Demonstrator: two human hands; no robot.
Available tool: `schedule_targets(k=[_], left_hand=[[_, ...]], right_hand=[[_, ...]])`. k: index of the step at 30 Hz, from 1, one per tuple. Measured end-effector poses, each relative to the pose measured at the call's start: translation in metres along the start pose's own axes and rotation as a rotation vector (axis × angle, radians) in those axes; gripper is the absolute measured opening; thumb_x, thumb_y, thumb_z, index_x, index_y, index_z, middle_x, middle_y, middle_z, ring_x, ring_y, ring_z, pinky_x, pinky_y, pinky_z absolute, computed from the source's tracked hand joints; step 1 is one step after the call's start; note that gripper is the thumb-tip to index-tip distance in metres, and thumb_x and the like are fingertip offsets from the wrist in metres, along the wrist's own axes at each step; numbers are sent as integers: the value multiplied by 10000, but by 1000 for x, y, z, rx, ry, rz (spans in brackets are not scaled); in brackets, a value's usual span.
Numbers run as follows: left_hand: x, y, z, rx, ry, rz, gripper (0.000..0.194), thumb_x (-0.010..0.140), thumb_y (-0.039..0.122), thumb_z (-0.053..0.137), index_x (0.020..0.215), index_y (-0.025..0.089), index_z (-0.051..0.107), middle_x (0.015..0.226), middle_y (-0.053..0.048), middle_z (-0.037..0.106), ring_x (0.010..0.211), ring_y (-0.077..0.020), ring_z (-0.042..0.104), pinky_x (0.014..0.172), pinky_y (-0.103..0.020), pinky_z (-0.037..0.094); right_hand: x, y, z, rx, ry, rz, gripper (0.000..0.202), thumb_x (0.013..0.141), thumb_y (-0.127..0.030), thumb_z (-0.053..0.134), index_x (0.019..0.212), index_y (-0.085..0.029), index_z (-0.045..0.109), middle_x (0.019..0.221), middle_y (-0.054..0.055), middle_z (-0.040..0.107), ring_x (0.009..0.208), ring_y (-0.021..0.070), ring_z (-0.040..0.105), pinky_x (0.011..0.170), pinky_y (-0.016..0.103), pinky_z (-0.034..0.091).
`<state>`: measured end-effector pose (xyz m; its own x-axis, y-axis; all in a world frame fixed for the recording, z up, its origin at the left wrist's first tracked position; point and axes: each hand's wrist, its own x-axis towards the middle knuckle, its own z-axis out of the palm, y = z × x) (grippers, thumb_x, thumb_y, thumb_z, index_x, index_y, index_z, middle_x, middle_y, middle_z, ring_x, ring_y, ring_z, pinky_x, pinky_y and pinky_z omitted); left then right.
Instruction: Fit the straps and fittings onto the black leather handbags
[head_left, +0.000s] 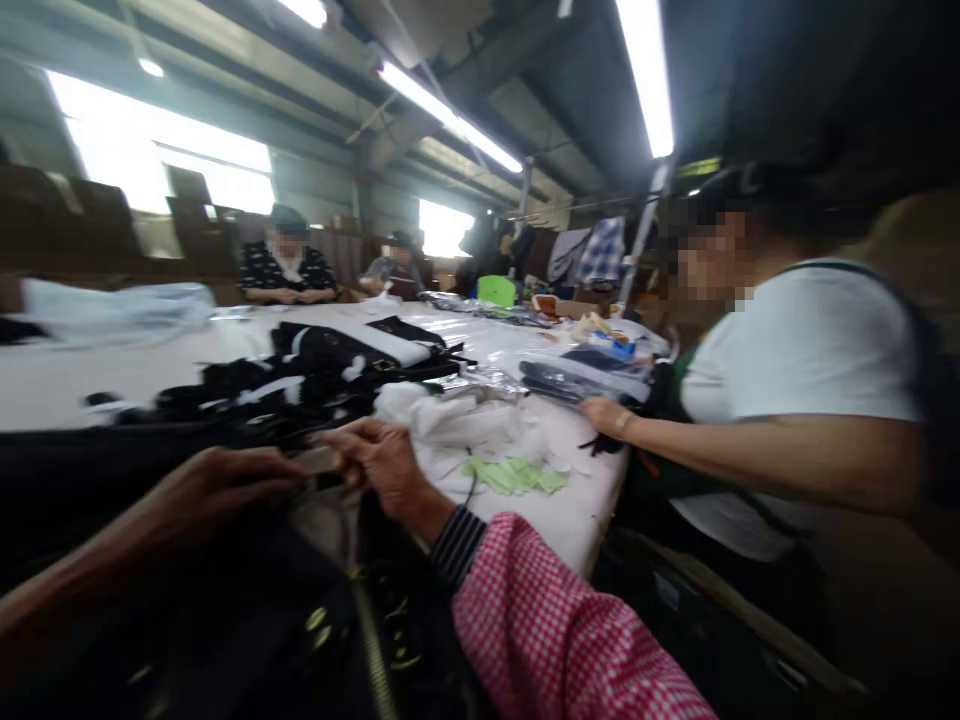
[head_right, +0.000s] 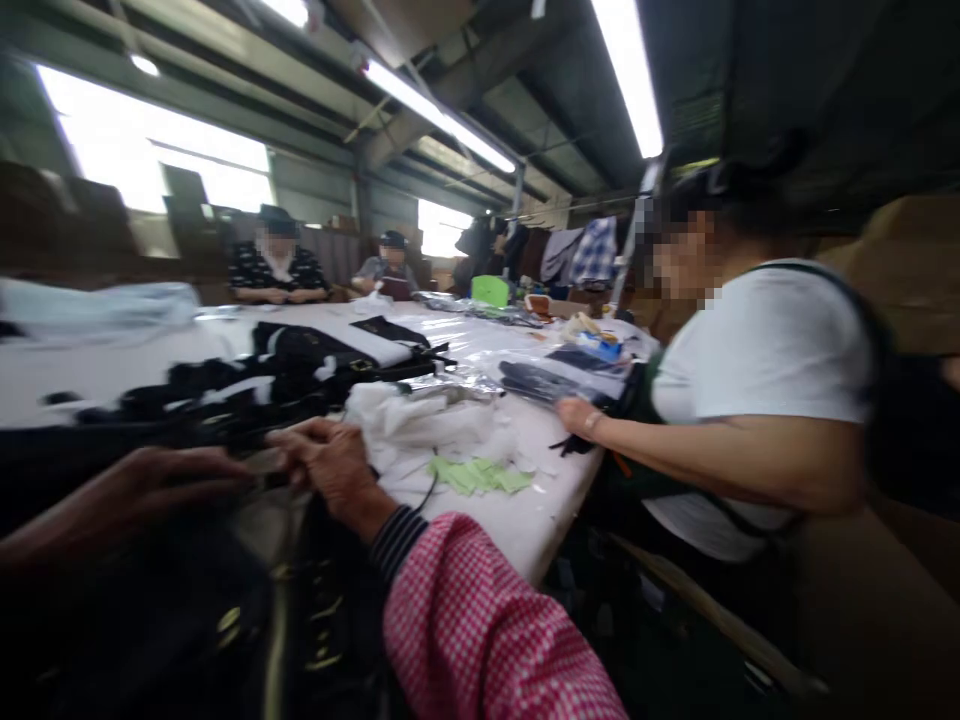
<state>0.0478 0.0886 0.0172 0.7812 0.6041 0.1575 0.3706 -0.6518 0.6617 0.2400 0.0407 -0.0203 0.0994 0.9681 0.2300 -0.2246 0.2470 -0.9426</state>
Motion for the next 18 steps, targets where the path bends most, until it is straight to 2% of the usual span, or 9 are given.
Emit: schedule_targets(k=[1,2,5,8,11,18], left_hand=[[-5,-5,-1,7,30,-33,330,884,593,584,938,325,768,948,140,752,959,-234,660,922,-351,494],[-8,-9,-2,4,39,-23,305,905,525,571,981,317,781,1008,110,755,999,-221,653,954,-316,472],[-7,-18,0,-44,117,-19,299,827,434,653,978,230,811,970,-4,765,927,-205,671,878,-260,484],[-2,-20,3,-156,209,-43,322,778,387,688,958,150,811,880,-51,762,835,-197,667,796,-261,489],[-2,-18,6,-226,257,-41,283,736,347,715,880,121,807,798,-54,749,742,-173,644,717,-250,477],[-4,-10,9,-103,306,-75,180,741,302,699,787,152,788,687,-11,703,657,-137,592,627,-215,425]], right_hand=[[-3,-2,-1,-8,7,-7,353,666,-491,821,731,-178,671,583,-58,599,427,54,441,389,180,286],[-4,-3,-2,-15,13,-9,342,679,-474,813,736,-167,675,561,-59,577,414,46,415,382,179,255],[-3,-2,-6,-18,-14,20,337,699,-459,803,770,-150,688,546,-62,545,394,36,370,368,182,195],[-2,0,-7,-48,-42,47,334,703,-449,814,791,-150,694,540,-61,533,395,37,363,368,183,171],[-4,2,-6,-90,-53,68,322,703,-433,826,801,-156,694,521,-59,541,385,40,353,368,187,165],[-6,9,0,-147,-124,51,247,750,-364,814,784,-150,695,588,-35,592,407,33,381,387,183,199]])
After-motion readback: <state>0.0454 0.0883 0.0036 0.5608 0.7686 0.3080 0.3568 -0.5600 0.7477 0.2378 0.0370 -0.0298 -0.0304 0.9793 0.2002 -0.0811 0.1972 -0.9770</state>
